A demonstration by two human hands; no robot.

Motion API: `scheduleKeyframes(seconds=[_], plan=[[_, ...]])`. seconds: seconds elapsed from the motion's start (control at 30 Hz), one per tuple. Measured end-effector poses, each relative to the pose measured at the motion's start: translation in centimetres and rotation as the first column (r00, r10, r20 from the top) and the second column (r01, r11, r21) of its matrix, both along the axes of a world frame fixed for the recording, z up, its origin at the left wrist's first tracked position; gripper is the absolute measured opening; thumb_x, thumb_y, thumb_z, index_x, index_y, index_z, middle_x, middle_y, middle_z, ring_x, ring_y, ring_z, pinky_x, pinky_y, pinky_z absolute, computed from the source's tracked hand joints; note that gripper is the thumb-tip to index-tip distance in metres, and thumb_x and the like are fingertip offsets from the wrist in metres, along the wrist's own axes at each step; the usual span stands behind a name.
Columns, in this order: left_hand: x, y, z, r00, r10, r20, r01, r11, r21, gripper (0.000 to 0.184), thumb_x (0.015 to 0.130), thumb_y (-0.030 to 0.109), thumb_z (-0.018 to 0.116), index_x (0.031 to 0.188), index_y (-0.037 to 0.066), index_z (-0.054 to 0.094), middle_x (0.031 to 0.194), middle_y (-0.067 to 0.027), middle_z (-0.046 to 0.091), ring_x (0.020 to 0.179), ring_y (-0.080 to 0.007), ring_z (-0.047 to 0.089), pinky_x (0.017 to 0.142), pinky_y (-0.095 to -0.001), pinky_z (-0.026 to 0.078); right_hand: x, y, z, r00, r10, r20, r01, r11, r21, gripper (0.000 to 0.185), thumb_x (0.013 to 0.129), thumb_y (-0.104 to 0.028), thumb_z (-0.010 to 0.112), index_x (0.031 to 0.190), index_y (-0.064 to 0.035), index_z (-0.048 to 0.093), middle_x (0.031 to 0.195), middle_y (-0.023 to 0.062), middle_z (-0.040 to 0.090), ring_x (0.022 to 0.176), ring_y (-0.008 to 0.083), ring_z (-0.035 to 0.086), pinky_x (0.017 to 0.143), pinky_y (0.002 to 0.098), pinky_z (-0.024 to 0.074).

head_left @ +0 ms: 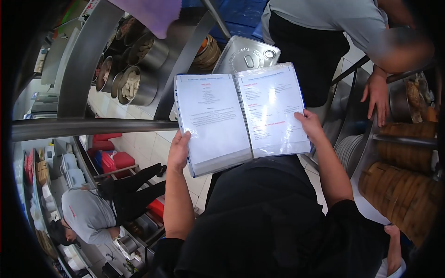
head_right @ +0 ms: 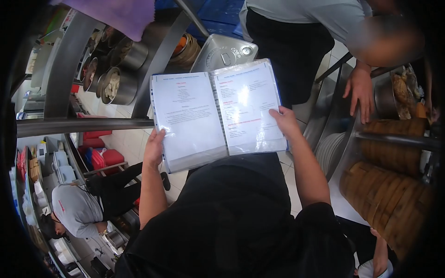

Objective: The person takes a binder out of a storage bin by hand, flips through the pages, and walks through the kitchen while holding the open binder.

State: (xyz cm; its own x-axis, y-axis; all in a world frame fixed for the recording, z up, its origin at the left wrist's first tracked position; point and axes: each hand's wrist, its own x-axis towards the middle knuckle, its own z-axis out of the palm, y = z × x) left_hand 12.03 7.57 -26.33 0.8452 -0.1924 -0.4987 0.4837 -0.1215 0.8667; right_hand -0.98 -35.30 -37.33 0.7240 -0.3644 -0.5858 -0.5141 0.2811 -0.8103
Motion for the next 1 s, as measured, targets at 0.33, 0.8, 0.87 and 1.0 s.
scheduleKeyframes(seconds=[0.33, 0.8, 0.87, 1.0], plan=[[0.7, -0.9, 1.6, 0.999, -0.011, 0.043, 0.01, 1.0, 0.003, 0.038, 0.104, 0.018, 0.051, 0.135, -0.002, 0.052, 0.123, -0.0128, 0.065, 0.108, -0.0195, 0.064, 0.094, -0.0327, 0.05, 0.7, 1.2, 0.2, 0.997, 0.028, 0.07, -0.023, 0.997, -0.076, 0.035, 0.093, -0.009, 0.063, 0.124, 0.0059, 0.06, 0.103, 0.0137, 0.072, 0.087, 0.0183, 0.069, 0.077, 0.0301, 0.0545], [1.1, -1.6, 2.6, 0.994, -0.041, 0.104, 0.047, 0.997, -0.054, 0.034, 0.102, 0.017, 0.056, 0.131, -0.001, 0.056, 0.118, -0.0105, 0.067, 0.102, -0.0169, 0.065, 0.09, -0.0314, 0.052, 1.8, 2.1, 2.4, 0.957, 0.248, 0.153, -0.139, 0.849, -0.509, 0.057, 0.087, 0.002, 0.051, 0.144, 0.0005, 0.045, 0.119, 0.0171, 0.066, 0.105, 0.0207, 0.065, 0.091, 0.0293, 0.0507], [1.1, -1.6, 2.6, 0.993, -0.046, 0.113, 0.054, 0.997, -0.062, 0.033, 0.102, 0.017, 0.056, 0.13, -0.001, 0.057, 0.117, -0.0101, 0.067, 0.101, -0.0165, 0.065, 0.089, -0.0311, 0.052, 1.9, 2.3, 3.5, 0.954, 0.235, 0.184, -0.095, 0.825, -0.558, 0.062, 0.086, 0.001, 0.05, 0.147, -0.0029, 0.044, 0.124, 0.0202, 0.064, 0.11, 0.024, 0.065, 0.095, 0.0303, 0.0495], [0.9, -2.1, 3.0, 0.991, -0.055, 0.12, 0.063, 0.996, -0.064, 0.033, 0.102, 0.018, 0.057, 0.129, -0.001, 0.057, 0.116, -0.0097, 0.067, 0.101, -0.0161, 0.064, 0.089, -0.0308, 0.052, 2.0, 2.1, 4.2, 0.942, 0.264, 0.207, -0.141, 0.871, -0.47, 0.057, 0.086, -0.001, 0.049, 0.143, -0.0063, 0.052, 0.128, 0.0229, 0.063, 0.112, 0.0299, 0.066, 0.097, 0.0326, 0.0491]])
